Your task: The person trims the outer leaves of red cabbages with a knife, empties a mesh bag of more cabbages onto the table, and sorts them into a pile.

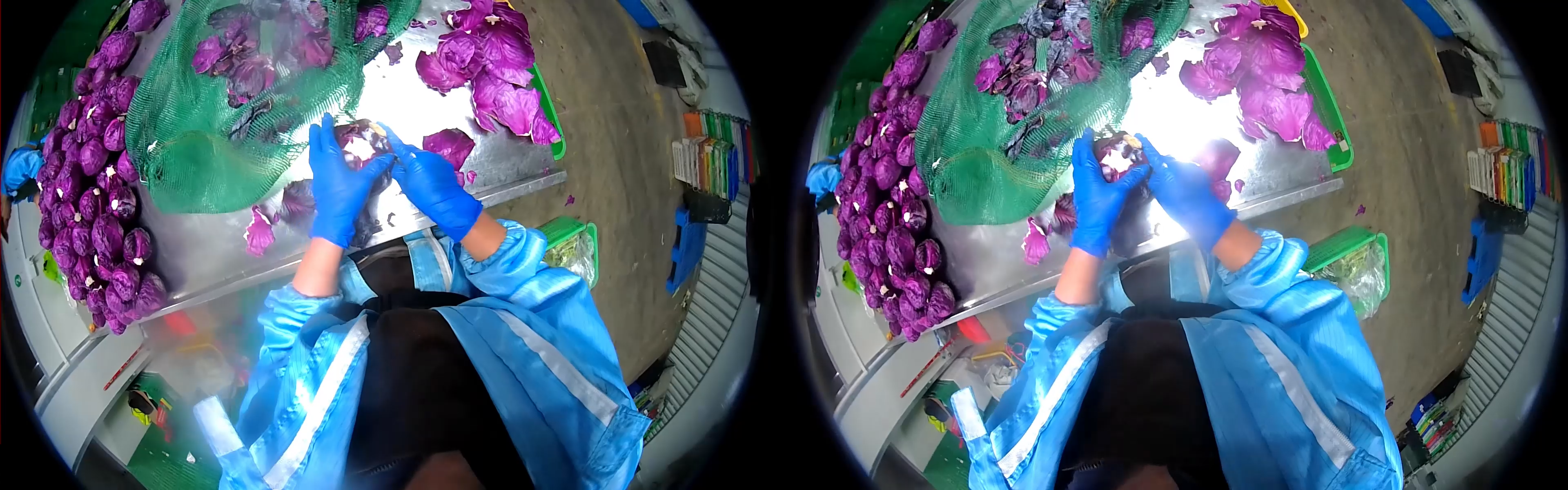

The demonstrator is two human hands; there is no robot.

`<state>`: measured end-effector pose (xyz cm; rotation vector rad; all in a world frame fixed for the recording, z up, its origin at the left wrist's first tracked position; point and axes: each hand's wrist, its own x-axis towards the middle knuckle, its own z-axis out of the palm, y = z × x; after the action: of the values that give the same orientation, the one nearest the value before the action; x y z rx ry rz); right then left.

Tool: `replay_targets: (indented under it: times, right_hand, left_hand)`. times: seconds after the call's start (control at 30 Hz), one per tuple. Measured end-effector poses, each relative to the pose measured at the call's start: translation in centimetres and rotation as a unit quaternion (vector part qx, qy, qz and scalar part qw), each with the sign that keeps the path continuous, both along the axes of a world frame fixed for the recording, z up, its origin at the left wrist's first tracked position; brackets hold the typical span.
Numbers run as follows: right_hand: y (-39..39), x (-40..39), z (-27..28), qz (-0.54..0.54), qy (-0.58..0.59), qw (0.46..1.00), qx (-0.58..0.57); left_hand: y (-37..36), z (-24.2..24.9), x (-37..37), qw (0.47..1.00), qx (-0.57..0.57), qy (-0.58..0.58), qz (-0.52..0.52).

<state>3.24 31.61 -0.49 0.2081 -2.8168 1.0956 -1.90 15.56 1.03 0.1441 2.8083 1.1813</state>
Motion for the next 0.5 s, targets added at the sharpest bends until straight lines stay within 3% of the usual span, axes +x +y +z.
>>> replay_targets:
  times: [0.1, 0.2, 0.23, 0.33, 0.4, 0.43, 0.5]
  right_hand:
    - [0.6, -0.7, 1.4, 0.007, -0.115, 0.992, -0.05]
    - [2.1, -2.1, 0.3, 0.017, -0.195, 0.978, 0.067]
    - [2.5, -2.6, 0.7, 0.005, -0.23, 0.973, -0.008]
    - [3.1, -2.9, -1.7, -0.022, -0.19, 0.981, 0.023]
    - [5.3, -3.7, -5.4, -0.088, -0.34, 0.917, -0.19]
    - [5.2, -3.6, -5.7, -0.087, -0.335, 0.916, -0.201]
    - [5.0, -3.2, -7.1, -0.085, -0.325, 0.915, -0.224]
  left_hand:
    - [-0.1, -0.6, 0.4, 0.999, 0.034, 0.001, 0.008]
    - [-0.1, -1.5, 0.0, 1.0, 0.023, 0.01, -0.001]
    - [0.7, -0.7, 0.0, 1.0, 0.018, -0.003, 0.007]
    - [1.8, 0.5, -0.5, 1.0, 0.005, -0.011, 0.005]
    - [1.6, 0.3, 0.7, 0.999, -0.004, 0.027, -0.025]
    - [1.3, 0.2, 0.9, 0.998, -0.011, 0.05, -0.042]
    - [0.1, -0.1, 1.9, 0.994, 0.083, 0.051, -0.049]
